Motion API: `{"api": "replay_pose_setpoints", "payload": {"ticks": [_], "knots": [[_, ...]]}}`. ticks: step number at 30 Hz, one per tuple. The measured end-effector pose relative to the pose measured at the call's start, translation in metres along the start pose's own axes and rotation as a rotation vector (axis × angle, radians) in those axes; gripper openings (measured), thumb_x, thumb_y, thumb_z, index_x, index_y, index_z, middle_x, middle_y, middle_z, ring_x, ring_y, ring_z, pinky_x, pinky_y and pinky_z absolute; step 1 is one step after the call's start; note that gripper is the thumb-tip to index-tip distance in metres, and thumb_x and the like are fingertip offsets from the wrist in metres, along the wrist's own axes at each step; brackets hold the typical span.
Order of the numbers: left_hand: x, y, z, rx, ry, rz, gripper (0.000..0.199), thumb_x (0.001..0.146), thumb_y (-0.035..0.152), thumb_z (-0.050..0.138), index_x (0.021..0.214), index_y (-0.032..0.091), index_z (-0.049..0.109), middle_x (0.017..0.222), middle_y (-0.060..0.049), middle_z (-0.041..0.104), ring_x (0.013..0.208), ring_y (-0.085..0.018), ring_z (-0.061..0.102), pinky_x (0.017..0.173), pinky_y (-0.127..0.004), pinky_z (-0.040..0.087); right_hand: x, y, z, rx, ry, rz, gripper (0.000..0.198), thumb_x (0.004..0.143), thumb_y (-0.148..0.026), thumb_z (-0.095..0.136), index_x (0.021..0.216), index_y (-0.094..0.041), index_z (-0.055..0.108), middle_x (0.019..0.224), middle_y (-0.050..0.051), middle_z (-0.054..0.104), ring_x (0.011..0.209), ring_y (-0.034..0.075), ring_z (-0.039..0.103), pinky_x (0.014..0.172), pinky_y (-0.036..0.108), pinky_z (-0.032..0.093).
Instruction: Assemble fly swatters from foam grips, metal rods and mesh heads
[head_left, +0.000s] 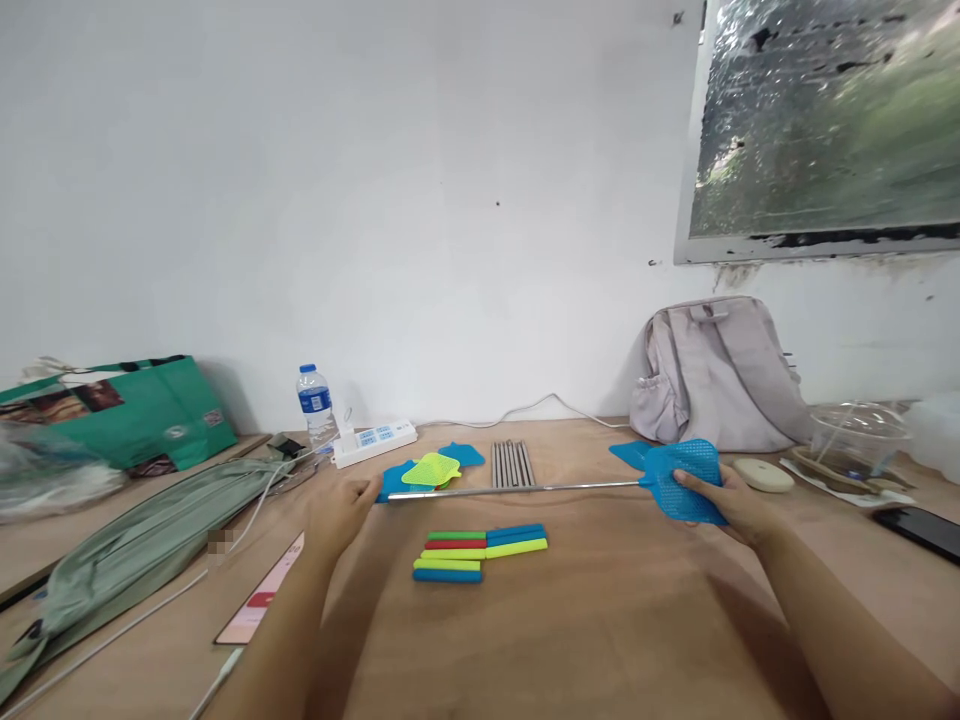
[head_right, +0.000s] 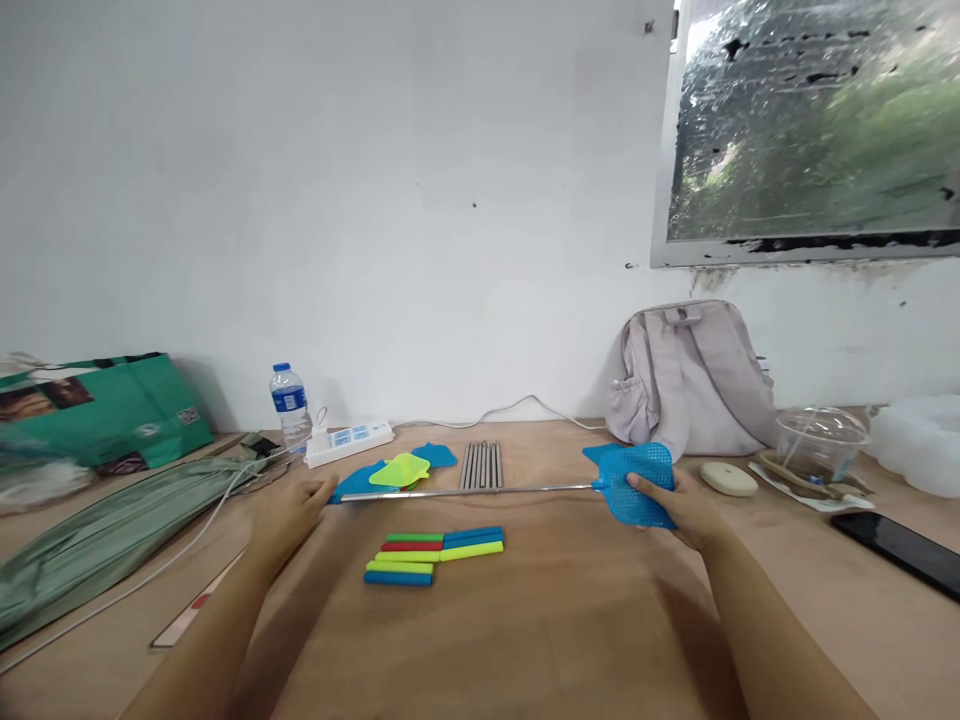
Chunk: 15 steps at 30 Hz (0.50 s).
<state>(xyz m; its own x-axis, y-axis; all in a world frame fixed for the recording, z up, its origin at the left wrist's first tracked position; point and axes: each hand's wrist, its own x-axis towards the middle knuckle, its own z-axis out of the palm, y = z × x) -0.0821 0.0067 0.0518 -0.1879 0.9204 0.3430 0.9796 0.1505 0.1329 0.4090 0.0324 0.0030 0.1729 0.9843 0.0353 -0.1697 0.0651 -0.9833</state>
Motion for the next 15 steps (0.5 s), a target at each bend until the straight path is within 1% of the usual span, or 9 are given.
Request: {"api": "replay_pose_setpoints", "payload": {"ticks": [2, 6, 10, 12, 15], "knots": [[-0.001, 0.002, 0.0, -0.064, 0.027, 0.028, 0.055, 0.083, 0.046, 0.02, 0.068, 0.021, 0.067, 0.078, -0.005, 0.068, 0.077, -0.022, 0.059, 0.059, -0.025, 0.036, -0.002, -0.002, 0.008, 0.024, 0.016, -0.011, 0.03, 0.051, -0.019, 0.077, 0.077, -0.016, 0.062, 0.067, 0.005, 0.067, 0.051, 0.02, 0.061, 0.035, 0.027, 0.049], [-0.004, 0.004, 0.004, -0.134, 0.091, 0.085, 0.049, 0.084, 0.04, 0.021, 0.083, 0.022, 0.067, 0.089, -0.003, 0.068, 0.086, -0.022, 0.059, 0.07, -0.027, 0.039, -0.004, 0.001, 0.019, 0.015, -0.004, 0.006, 0.033, 0.052, -0.022, 0.077, 0.081, -0.016, 0.061, 0.067, 0.005, 0.067, 0.051, 0.021, 0.061, 0.032, 0.028, 0.048], [-0.006, 0.006, 0.01, -0.213, 0.096, 0.073, 0.047, 0.083, 0.043, 0.023, 0.096, 0.024, 0.064, 0.098, -0.002, 0.067, 0.094, -0.023, 0.057, 0.074, -0.028, 0.04, -0.006, 0.004, 0.027, 0.015, -0.032, -0.028, 0.035, 0.054, -0.026, 0.077, 0.083, -0.02, 0.059, 0.074, 0.004, 0.068, 0.056, 0.019, 0.062, 0.038, 0.027, 0.05], [-0.007, 0.007, 0.011, -0.214, 0.086, 0.081, 0.046, 0.083, 0.041, 0.023, 0.096, 0.024, 0.063, 0.098, -0.002, 0.067, 0.094, -0.024, 0.057, 0.075, -0.028, 0.04, -0.007, 0.005, 0.029, -0.021, -0.052, -0.034, 0.033, 0.056, -0.029, 0.075, 0.083, -0.02, 0.059, 0.074, 0.004, 0.068, 0.057, 0.02, 0.063, 0.039, 0.027, 0.051], [-0.009, 0.016, 0.011, -0.185, 0.061, 0.132, 0.042, 0.083, 0.036, 0.023, 0.088, 0.024, 0.062, 0.089, -0.001, 0.068, 0.088, -0.023, 0.058, 0.071, -0.027, 0.039, -0.008, 0.009, 0.035, -0.06, -0.083, -0.024, 0.032, 0.058, -0.034, 0.073, 0.084, -0.023, 0.06, 0.075, 0.004, 0.068, 0.059, 0.022, 0.063, 0.04, 0.03, 0.051]]}}
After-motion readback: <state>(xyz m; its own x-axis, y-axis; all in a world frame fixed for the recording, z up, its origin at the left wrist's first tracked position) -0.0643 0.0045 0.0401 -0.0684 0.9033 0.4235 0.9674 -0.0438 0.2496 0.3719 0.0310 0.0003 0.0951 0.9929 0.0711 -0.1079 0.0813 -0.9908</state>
